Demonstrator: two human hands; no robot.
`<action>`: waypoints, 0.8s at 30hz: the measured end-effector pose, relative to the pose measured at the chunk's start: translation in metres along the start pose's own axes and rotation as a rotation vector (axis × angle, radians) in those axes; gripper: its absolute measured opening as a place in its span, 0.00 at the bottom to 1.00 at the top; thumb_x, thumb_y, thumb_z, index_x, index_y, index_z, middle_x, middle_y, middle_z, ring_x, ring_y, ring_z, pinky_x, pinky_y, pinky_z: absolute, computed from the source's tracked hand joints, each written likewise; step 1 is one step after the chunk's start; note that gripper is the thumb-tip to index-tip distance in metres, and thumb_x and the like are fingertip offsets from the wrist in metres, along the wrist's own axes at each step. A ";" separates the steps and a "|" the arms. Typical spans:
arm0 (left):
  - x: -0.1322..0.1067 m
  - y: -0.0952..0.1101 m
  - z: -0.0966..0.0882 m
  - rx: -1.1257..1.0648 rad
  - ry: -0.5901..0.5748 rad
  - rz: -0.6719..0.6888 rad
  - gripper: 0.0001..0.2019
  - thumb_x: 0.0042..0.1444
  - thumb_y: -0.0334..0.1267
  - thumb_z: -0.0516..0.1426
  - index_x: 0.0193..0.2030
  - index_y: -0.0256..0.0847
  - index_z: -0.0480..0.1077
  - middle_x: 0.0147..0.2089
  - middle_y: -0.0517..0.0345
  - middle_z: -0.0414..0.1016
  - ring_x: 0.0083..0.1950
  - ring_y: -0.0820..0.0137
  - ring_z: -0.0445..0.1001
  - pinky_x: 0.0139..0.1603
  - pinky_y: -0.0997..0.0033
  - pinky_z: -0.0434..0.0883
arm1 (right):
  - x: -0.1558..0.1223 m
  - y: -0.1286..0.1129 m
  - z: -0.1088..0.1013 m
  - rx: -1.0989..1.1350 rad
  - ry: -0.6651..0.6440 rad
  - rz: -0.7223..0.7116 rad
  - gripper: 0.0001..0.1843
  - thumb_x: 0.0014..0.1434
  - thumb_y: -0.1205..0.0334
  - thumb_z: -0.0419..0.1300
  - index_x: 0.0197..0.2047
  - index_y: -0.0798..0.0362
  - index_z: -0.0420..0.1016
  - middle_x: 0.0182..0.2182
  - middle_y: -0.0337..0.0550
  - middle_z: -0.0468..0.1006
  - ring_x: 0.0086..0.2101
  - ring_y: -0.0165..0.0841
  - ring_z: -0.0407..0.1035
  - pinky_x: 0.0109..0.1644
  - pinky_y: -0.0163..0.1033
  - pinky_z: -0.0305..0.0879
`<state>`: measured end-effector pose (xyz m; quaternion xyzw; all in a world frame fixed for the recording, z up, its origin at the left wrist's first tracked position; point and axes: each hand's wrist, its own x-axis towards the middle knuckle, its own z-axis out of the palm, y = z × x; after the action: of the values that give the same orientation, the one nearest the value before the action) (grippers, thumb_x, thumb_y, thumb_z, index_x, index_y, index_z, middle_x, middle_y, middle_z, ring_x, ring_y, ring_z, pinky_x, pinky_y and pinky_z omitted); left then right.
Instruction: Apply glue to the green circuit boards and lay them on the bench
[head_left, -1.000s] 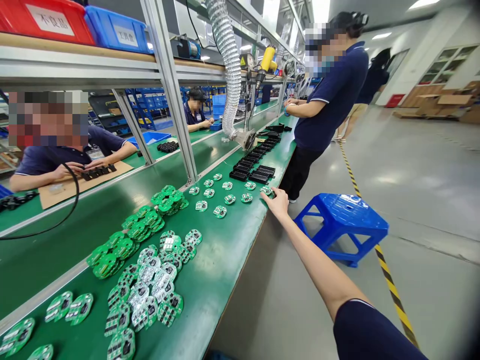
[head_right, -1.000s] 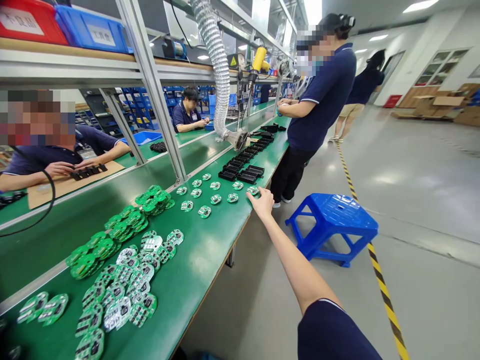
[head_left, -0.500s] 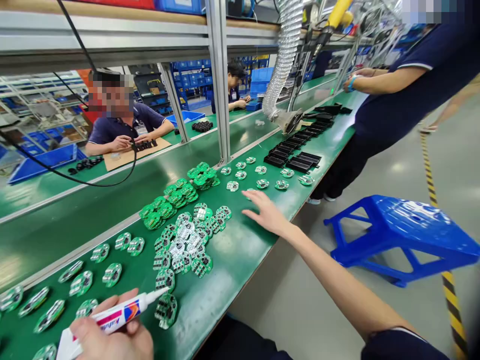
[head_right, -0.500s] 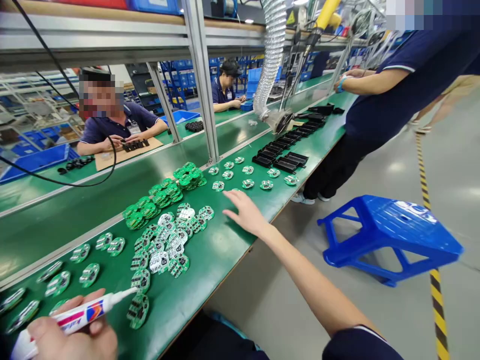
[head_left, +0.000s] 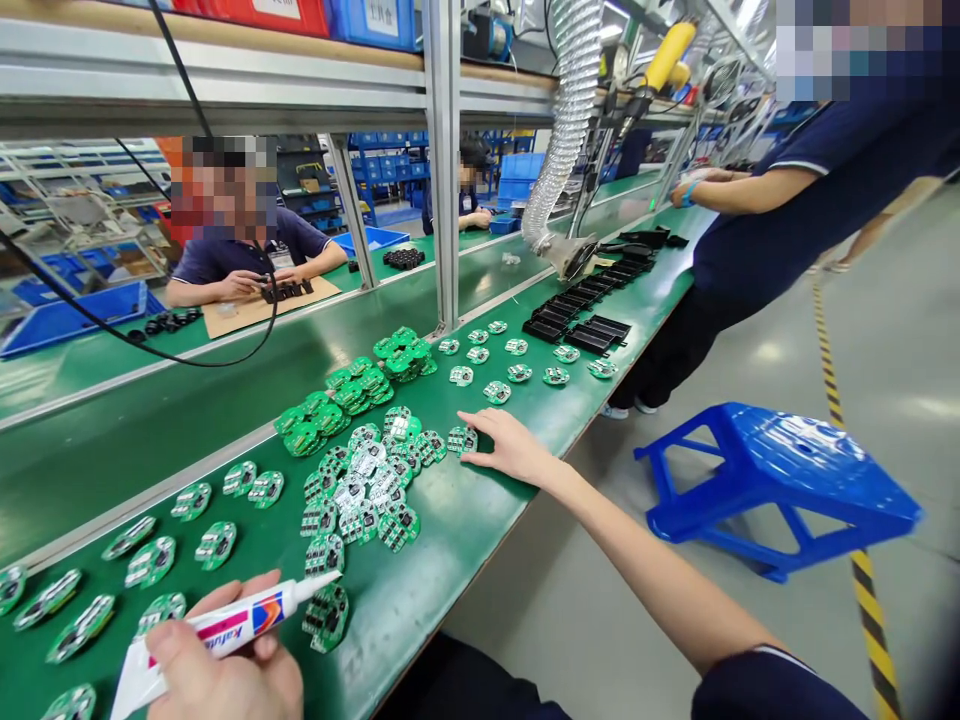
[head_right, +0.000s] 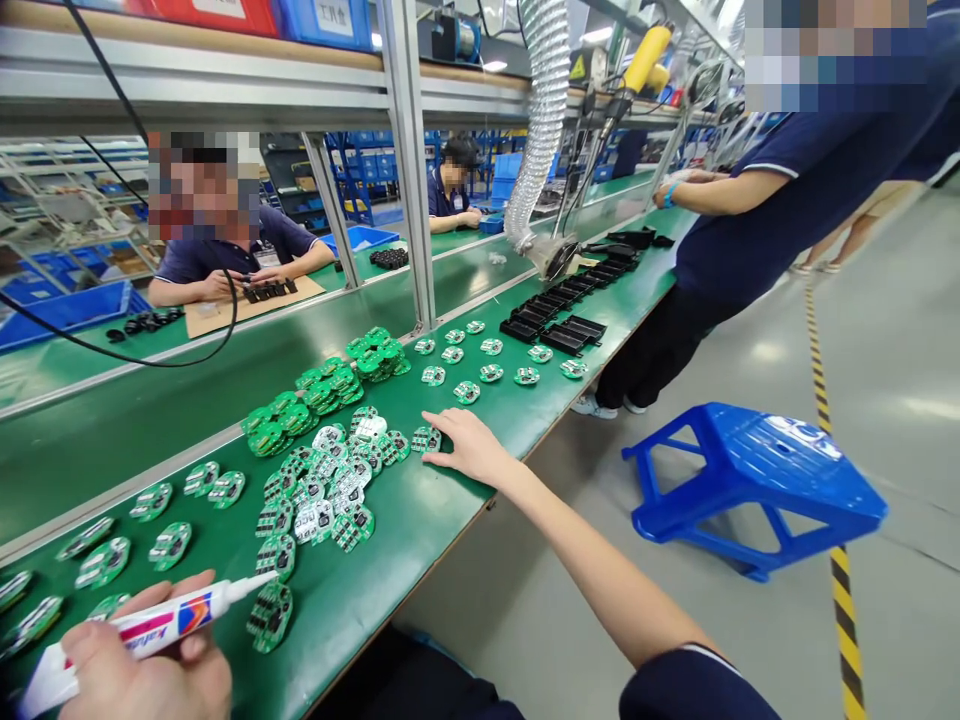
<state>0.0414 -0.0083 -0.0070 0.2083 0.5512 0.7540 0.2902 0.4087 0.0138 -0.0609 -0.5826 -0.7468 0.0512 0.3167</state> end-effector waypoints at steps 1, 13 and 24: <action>-0.001 0.000 0.000 0.003 -0.007 0.003 0.16 0.60 0.48 0.60 0.28 0.40 0.66 0.27 0.56 0.76 0.24 0.63 0.78 0.11 0.72 0.53 | -0.010 -0.003 -0.002 -0.002 0.007 0.013 0.40 0.61 0.46 0.74 0.72 0.49 0.70 0.51 0.54 0.81 0.51 0.51 0.75 0.58 0.61 0.74; -0.015 0.007 0.004 0.072 -0.029 0.038 0.21 0.63 0.55 0.58 0.27 0.39 0.68 0.24 0.55 0.76 0.21 0.64 0.74 0.13 0.70 0.54 | -0.017 0.008 -0.019 0.103 -0.056 0.006 0.28 0.56 0.47 0.78 0.57 0.43 0.82 0.53 0.47 0.80 0.53 0.48 0.75 0.62 0.57 0.70; -0.050 0.019 0.019 0.001 -0.193 0.102 0.27 0.67 0.61 0.57 0.29 0.38 0.73 0.23 0.55 0.80 0.12 0.74 0.63 0.11 0.74 0.56 | -0.036 -0.085 -0.009 0.160 0.052 -0.172 0.22 0.60 0.58 0.73 0.56 0.47 0.76 0.50 0.48 0.81 0.49 0.45 0.75 0.57 0.56 0.67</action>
<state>0.0869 -0.0323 0.0172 0.3079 0.5098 0.7441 0.3028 0.3470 -0.0484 -0.0305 -0.4904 -0.7790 0.0683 0.3847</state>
